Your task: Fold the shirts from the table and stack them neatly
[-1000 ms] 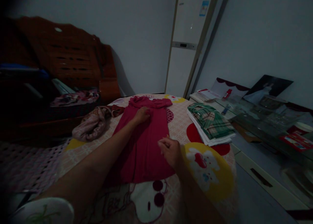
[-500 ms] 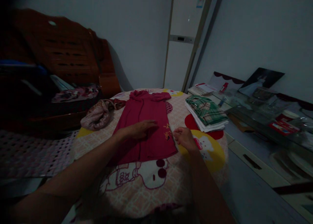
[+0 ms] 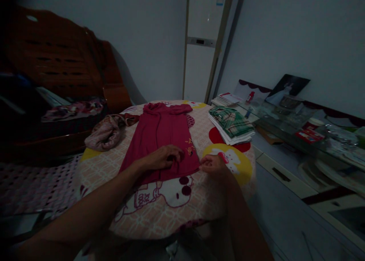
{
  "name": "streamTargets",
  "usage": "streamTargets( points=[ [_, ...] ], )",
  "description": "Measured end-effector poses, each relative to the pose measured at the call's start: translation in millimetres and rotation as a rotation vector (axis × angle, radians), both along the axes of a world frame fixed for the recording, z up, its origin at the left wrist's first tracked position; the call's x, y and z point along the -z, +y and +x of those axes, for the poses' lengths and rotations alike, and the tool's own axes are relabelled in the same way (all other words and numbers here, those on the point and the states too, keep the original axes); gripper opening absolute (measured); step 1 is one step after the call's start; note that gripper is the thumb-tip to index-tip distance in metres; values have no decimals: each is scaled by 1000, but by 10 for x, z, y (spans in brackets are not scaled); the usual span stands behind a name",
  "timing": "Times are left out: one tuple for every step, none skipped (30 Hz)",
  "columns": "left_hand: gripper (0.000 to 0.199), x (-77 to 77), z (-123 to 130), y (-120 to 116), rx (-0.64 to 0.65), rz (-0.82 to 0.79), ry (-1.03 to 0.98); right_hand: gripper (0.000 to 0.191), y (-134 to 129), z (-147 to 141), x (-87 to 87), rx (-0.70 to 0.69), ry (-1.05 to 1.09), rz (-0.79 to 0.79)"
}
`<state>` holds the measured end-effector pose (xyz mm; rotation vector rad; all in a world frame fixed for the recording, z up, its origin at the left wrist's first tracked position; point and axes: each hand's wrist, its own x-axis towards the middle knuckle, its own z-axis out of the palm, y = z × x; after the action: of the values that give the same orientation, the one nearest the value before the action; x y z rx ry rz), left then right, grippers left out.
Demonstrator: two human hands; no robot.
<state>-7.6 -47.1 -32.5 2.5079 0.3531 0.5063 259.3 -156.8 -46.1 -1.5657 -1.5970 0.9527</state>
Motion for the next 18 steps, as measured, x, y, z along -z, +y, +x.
streamTargets(
  points=[
    [29, -6, 19, -12, -18, -12, -25, 22, -30, -8, 3, -12, -18, 8],
    [26, -8, 38, -18, -50, -26, -48, 22, -52, -26, 2, -22, -53, 20],
    [23, -6, 55, -19, -89, -41, -68, 20, -68, -54, -3, -24, -106, 40],
    [21, 0, 69, -13, -128, -56, -83, 18, -80, -90, -10, -17, -173, 71],
    [19, 8, 79, -4, -164, -71, -95, 16, -88, -129, -15, -6, -246, 112],
    [19, 18, 86, 8, -194, -87, -105, 14, -94, -169, -17, 11, -321, 162],
    [18, 27, 90, 20, -218, -104, -116, 12, -99, -207, -14, 25, -391, 215],
    [18, 37, 91, 32, -237, -120, -130, 11, -101, -240, -4, 33, -454, 267],
    [19, 45, 91, 43, -253, -138, -153, 10, -102, -266, 14, 36, -507, 315],
    [18, 52, 90, 52, -262, -158, -183, 10, -100, -285, 39, 34, -552, 354],
    [17, 57, 89, 59, -263, -182, -216, 10, -93, -297, 71, 36, -591, 384],
    [16, 60, 87, 64, -262, -206, -249, 10, -83, -304, 109, 44, -628, 406],
    [14, 59, 85, 68, -265, -229, -275, 11, -69, -305, 148, 54, -664, 421],
    [14, 55, 81, 70, -271, -247, -292, 12, -54, -304, 187, 67, -701, 430],
    [15, 48, 77, 70, -282, -258, -303, 12, -38, -300, 223, 79, -740, 438],
    [16, 38, 71, 68, -291, -260, -307, 12, -26, -294, 253, 92, -778, 447],
    [17, 27, 65, 65, -293, -256, -310, 13, -18, -287, 275, 109, -812, 458],
    [17, 17, 58, 59, -283, -247, -315, 15, -18, -279, 289, 136, -841, 470]
  ],
)
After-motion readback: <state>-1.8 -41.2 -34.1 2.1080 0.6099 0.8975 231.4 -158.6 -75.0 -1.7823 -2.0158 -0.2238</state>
